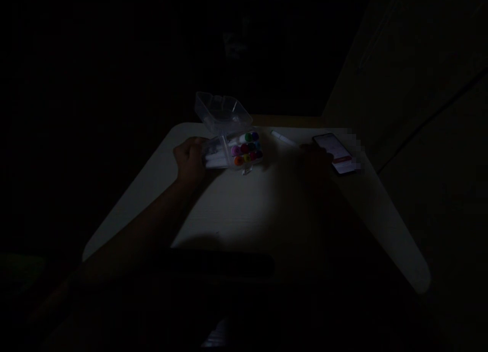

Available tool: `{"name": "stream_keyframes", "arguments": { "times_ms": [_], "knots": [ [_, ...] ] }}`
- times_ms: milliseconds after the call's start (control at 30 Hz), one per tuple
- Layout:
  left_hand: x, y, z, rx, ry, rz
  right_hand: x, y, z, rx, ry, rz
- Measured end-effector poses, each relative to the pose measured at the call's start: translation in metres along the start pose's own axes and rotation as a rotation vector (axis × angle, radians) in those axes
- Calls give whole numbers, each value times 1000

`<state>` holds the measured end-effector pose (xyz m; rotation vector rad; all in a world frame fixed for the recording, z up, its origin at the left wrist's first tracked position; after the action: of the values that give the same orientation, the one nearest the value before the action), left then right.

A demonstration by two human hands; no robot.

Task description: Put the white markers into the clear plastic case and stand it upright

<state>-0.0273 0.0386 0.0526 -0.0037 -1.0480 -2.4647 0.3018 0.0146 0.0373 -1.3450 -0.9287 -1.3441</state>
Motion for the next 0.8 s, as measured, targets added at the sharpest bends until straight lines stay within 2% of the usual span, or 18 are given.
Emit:
{"name": "stream_keyframes", "arguments": {
  "times_ms": [100, 200, 433, 500, 667, 800],
  "knots": [
    [0, -4, 0, 14, 8, -1, 0, -1, -5, 22, -20, 19],
    [-1, -6, -1, 5, 5, -2, 1, -1, -6, 50, 26, 88],
    [-1, -4, -1, -3, 1, -14, 23, -4, -10, 109, 272, 294],
    [0, -4, 0, -5, 7, -11, 34, -8, -16, 140, 350, 369],
    [-1, -7, 0, -4, 11, -6, 54, -16, -35, 146, 428, 525],
    [-1, -7, 0, -14, 15, -23, 71, -12, -47, 158, 594, 758]
  ]
}}
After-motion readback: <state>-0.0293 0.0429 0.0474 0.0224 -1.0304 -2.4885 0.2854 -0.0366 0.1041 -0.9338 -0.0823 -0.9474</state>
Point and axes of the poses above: each hand's wrist, its own z-axis towards the middle knuckle, its own x-axis out of the back of the hand, y = z × x, the point moved 7 cm from there along z, towards the middle knuckle, and after that the axes turned 3 degrees about y, right-handed, at the moved point
